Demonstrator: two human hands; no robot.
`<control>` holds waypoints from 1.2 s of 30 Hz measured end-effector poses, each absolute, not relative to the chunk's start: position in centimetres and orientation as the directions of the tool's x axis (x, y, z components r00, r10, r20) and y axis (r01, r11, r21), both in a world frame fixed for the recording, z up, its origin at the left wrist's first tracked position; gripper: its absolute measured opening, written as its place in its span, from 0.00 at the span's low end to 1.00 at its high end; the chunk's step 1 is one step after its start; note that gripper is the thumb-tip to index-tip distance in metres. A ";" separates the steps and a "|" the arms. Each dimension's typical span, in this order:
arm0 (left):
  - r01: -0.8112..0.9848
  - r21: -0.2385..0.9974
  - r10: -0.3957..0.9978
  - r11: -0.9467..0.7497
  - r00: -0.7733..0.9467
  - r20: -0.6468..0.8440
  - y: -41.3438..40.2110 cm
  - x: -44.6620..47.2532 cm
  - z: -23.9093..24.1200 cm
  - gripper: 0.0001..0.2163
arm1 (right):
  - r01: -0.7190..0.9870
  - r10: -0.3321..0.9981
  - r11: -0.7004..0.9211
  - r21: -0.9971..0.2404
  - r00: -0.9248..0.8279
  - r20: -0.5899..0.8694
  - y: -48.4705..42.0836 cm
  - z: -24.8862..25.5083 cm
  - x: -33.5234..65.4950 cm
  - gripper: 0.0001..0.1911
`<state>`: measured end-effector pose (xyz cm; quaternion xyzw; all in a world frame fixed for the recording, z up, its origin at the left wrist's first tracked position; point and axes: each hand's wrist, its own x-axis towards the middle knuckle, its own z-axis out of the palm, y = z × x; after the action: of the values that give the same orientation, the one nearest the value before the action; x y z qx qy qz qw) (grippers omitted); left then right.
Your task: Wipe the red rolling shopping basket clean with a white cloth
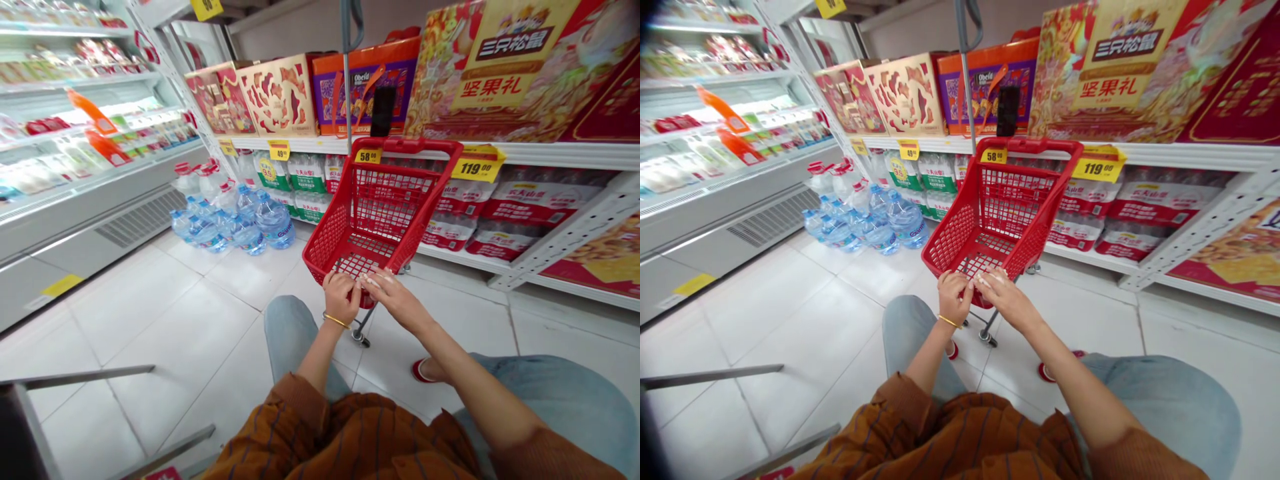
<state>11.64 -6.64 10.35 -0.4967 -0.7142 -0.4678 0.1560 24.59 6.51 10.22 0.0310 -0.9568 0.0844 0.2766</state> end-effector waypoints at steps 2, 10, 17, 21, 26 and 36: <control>0.862 0.500 0.537 0.083 -0.461 0.707 -6.9 12.9 9.9 0.10 | -0.107 0.002 0.981 -0.162 -0.830 0.558 6.0 10.1 24.5 0.26; 0.912 0.395 0.570 0.108 -0.382 0.727 -6.6 15.1 6.9 0.18 | -0.103 0.074 0.965 -0.240 -0.774 0.629 5.3 8.0 24.1 0.22; 0.949 0.293 0.583 0.118 -0.305 0.753 -6.3 14.4 6.1 0.15 | -0.148 0.049 0.960 -0.236 -0.746 0.664 8.0 7.3 24.1 0.19; 0.942 0.294 0.557 0.159 -0.332 0.761 -6.0 14.5 6.0 0.12 | -0.080 0.185 0.936 -0.344 -0.719 0.670 10.9 7.9 23.9 0.18; 0.919 0.341 0.523 0.200 -0.394 0.756 -5.8 14.7 5.9 0.11 | -0.136 0.179 0.899 -0.416 -0.754 0.632 12.5 8.7 23.6 0.16; 0.900 0.395 0.533 0.185 -0.429 0.729 -6.0 15.5 7.1 0.15 | -0.159 0.117 0.915 -0.370 -0.774 0.622 5.9 9.8 24.7 0.22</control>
<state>15.54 -5.97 7.08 -0.4860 -0.7370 -0.4142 0.2216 24.68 5.88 9.76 0.0115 -0.9192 0.2056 0.3357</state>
